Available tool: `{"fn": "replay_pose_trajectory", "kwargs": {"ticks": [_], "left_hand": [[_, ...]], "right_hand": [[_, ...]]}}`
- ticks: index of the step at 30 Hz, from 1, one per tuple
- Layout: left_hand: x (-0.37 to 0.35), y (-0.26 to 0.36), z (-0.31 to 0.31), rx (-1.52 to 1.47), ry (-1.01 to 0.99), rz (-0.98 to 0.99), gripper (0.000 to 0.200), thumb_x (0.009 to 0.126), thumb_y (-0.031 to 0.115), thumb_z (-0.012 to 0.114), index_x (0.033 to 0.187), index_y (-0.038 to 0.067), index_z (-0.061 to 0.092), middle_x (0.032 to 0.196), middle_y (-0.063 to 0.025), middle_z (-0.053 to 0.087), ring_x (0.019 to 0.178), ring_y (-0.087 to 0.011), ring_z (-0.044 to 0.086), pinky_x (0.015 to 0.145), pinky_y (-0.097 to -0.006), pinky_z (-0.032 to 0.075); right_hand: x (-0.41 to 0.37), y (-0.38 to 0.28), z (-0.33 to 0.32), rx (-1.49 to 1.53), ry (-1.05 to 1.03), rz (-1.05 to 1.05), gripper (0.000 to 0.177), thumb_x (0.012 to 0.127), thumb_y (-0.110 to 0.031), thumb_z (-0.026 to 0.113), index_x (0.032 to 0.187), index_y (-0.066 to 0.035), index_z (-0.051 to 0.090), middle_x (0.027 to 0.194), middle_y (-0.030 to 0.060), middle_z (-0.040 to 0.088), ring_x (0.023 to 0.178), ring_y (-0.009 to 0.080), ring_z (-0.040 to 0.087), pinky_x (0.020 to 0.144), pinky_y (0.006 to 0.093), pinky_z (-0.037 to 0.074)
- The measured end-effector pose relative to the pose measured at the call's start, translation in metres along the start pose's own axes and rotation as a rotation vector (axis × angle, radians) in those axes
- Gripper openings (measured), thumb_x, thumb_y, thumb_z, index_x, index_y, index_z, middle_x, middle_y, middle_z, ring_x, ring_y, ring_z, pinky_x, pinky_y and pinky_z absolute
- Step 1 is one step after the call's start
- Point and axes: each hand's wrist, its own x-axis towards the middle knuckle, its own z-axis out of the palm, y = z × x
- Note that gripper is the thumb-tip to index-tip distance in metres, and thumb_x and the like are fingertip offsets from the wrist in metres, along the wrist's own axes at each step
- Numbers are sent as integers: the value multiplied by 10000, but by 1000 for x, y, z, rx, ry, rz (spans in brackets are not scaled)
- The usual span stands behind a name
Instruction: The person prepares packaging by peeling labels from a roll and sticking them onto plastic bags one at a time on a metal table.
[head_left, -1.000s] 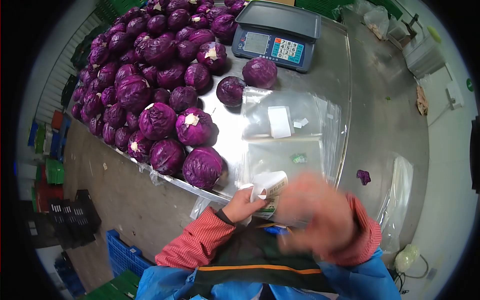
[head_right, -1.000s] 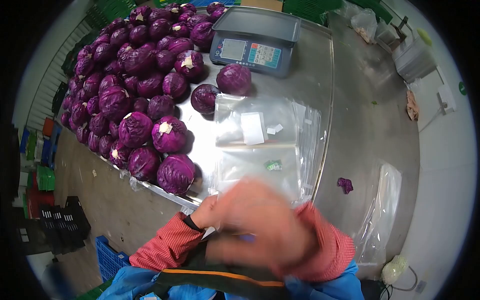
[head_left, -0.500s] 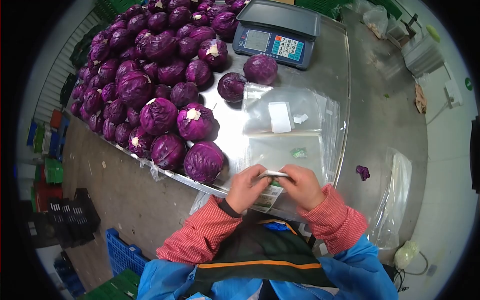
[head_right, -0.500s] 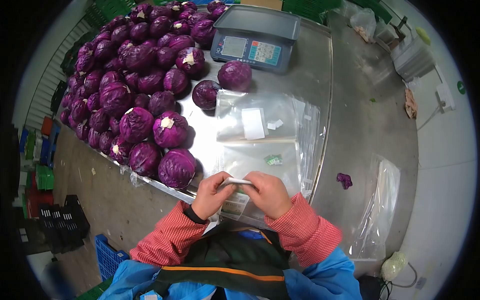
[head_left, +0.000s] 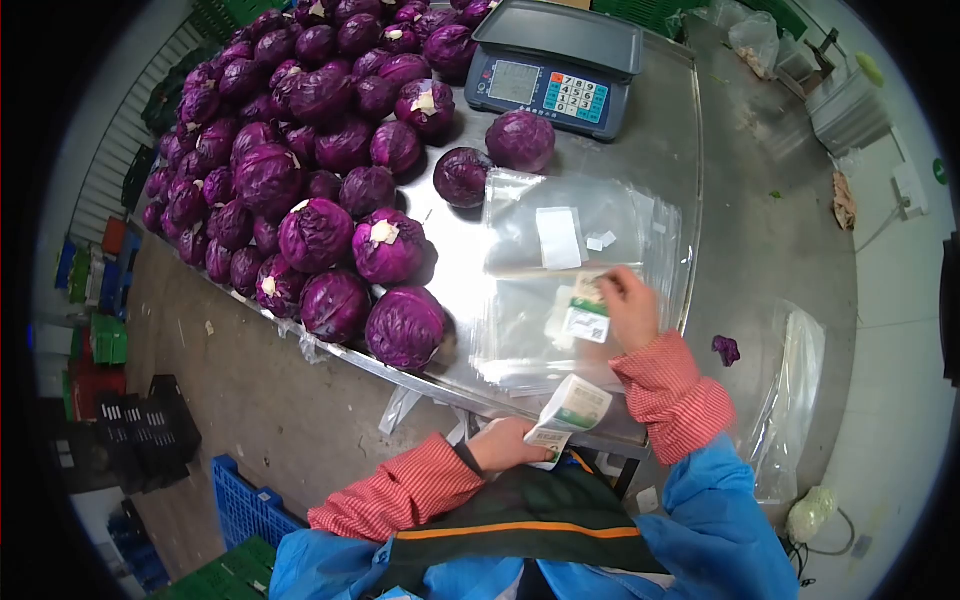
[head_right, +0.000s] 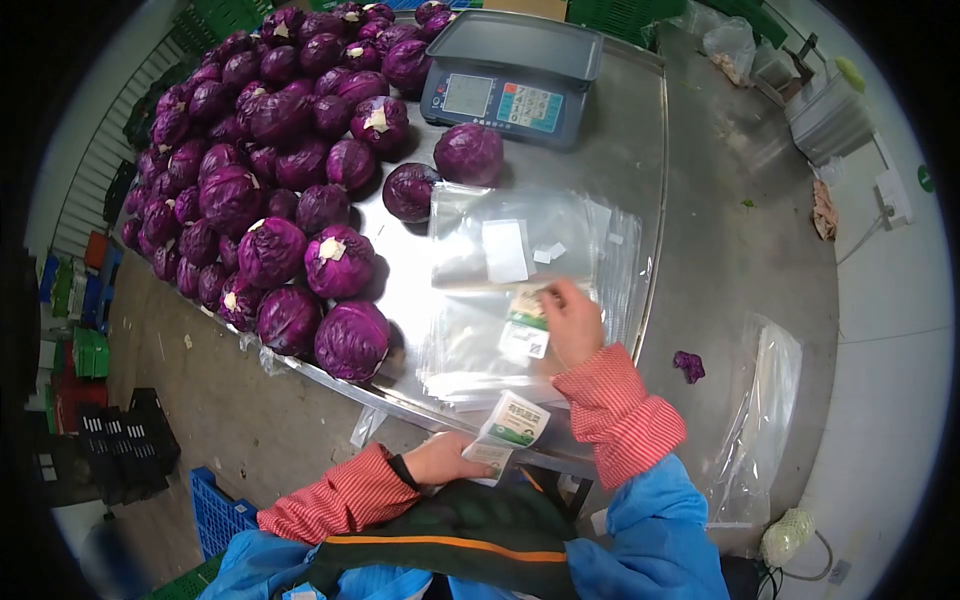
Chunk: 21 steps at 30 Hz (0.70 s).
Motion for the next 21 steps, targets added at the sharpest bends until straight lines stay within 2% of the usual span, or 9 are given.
{"fn": "replay_pose_trajectory", "kwargs": {"ticks": [2, 5, 6, 9, 12, 15, 16, 19, 21], "left_hand": [[-10, 11, -9, 68, 108, -14, 414, 841, 348, 745, 1160, 86, 707, 1006, -149, 737, 928, -272, 703, 861, -357, 520], [-16, 27, -19, 250, 267, 37, 348, 857, 340, 702, 1124, 117, 709, 1003, -182, 705, 939, -360, 668, 837, -421, 516], [-14, 23, -21, 275, 322, 101, 326, 865, 332, 684, 1117, 126, 706, 990, -185, 699, 929, -376, 658, 823, -442, 513], [-15, 22, -21, 326, 392, 180, 287, 858, 290, 673, 1090, 123, 697, 991, -167, 681, 934, -377, 641, 801, -457, 510], [-17, 23, -26, 418, 436, 247, 264, 813, 223, 689, 1050, 109, 688, 1013, -123, 659, 971, -349, 625, 799, -443, 511], [-11, 26, -29, 539, 466, 403, 278, 722, 131, 712, 996, 94, 684, 1044, -81, 635, 1025, -323, 594, 832, -417, 503], [-8, 27, -30, 529, 462, 454, 296, 692, 103, 714, 986, 87, 684, 1056, -80, 631, 1034, -325, 582, 855, -408, 496], [1, 23, -28, 518, 515, 597, 323, 647, 58, 718, 968, 76, 680, 1083, -93, 622, 1057, -334, 561, 898, -404, 482], [5, 18, -27, 522, 544, 626, 311, 652, 63, 719, 959, 62, 671, 1088, -113, 610, 1067, -337, 556, 908, -408, 482]], "right_hand": [[3, 5, 18, -272, -193, -20, 304, 867, -246, 717, 1044, -19, 622, 865, 190, 686, 764, 358, 682, 683, 420, 546], [0, 34, 44, -645, -262, -346, 460, 832, -317, 755, 1144, -38, 565, 936, 209, 653, 819, 382, 680, 706, 445, 554], [-1, 18, 40, -718, -372, -280, 505, 820, -335, 764, 1174, -56, 535, 1007, 212, 612, 866, 395, 671, 720, 453, 558], [-4, -18, 18, -816, -398, -170, 494, 822, -350, 759, 1154, -59, 538, 1004, 197, 603, 881, 384, 670, 717, 461, 554], [-38, -19, 1, -791, -460, -267, 455, 815, -368, 751, 1090, -57, 567, 983, 165, 589, 862, 365, 660, 711, 457, 537], [-43, 37, 4, -712, -510, -549, 380, 828, -363, 724, 994, -49, 590, 955, 125, 585, 846, 345, 644, 716, 449, 515], [-41, 43, 8, -635, -484, -498, 308, 851, -343, 691, 907, -55, 596, 927, 116, 596, 837, 331, 631, 730, 441, 502], [-32, 43, 6, -507, -510, -378, 222, 875, -295, 657, 923, -79, 634, 885, 130, 619, 847, 324, 633, 735, 438, 505], [-16, 32, -2, -354, -648, -214, 168, 880, -258, 643, 928, -98, 659, 876, 142, 632, 855, 321, 636, 741, 439, 504]]}}
